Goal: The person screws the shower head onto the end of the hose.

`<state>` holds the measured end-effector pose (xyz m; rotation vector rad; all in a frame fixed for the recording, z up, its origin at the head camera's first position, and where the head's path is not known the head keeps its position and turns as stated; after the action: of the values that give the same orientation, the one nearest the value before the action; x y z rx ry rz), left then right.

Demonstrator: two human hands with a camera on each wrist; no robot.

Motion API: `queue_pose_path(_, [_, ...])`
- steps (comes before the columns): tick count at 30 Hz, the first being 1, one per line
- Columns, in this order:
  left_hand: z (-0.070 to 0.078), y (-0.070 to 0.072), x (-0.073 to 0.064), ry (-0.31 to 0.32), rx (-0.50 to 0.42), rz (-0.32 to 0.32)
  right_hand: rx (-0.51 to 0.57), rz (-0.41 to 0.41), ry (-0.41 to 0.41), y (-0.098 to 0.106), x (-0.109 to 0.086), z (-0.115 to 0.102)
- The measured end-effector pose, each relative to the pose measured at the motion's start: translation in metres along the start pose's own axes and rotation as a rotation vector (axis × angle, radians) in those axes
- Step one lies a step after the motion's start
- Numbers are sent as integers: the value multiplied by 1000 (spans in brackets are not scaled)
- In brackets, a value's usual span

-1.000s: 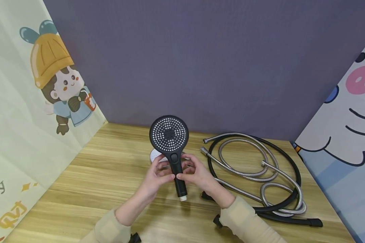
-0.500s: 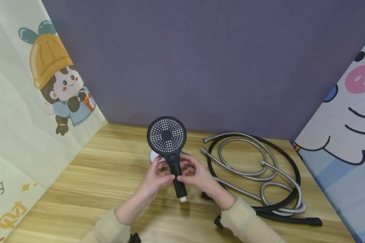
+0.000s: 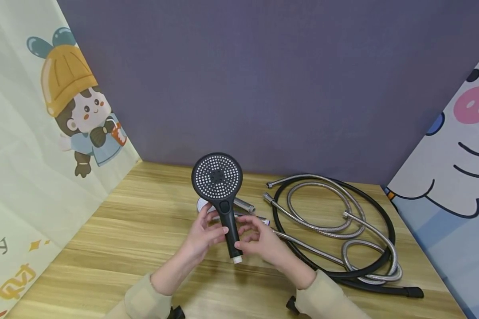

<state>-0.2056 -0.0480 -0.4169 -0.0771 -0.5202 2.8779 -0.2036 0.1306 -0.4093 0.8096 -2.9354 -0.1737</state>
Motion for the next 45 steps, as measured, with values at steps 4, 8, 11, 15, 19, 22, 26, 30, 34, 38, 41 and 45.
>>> queue_pose_path(4, [2,0,0,-17,-12,9,70,-8,-49,-5,-7,5])
queue_pose_path(8, [4,-1,0,-16,-18,14,155,-23,-53,-9,-10,9])
queue_pose_path(11, [5,-2,0,-24,-20,11,212,-33,-55,-11,-10,10])
queue_pose_path(15, [7,-3,1,-54,-3,17,240,-16,-48,-12,-9,9])
queue_pose_path(19, [10,-4,0,-89,62,47,254,-3,-44,-13,-9,6])
queue_pose_path(22, [12,-4,-1,-84,121,59,257,2,-47,-14,-9,4])
queue_pose_path(26, [12,-7,-3,-41,167,47,252,11,-45,-16,-9,3])
queue_pose_path(30, [13,-8,-4,-26,177,52,267,32,-48,-18,-9,4])
queue_pose_path(34, [12,-8,-4,-41,163,57,287,52,-54,-18,-9,6])
queue_pose_path(38, [11,-8,-3,-71,144,59,287,68,-55,-17,-10,8])
queue_pose_path(41, [9,-7,-3,-85,135,65,277,87,-58,-16,-10,8])
queue_pose_path(45, [8,-5,-4,-69,107,56,261,90,-53,-16,-11,8])
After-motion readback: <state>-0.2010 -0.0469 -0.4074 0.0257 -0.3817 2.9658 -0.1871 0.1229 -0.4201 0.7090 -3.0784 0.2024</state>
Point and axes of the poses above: each hand's wrist, its own x-axis towards the middle knuckle, its own y-axis out of the back of the hand, z = x × y, the point moved 3 cm from there along x, towards the middle knuckle, and after that the axes turned 5 degrees about y, right-handed, at the moved point
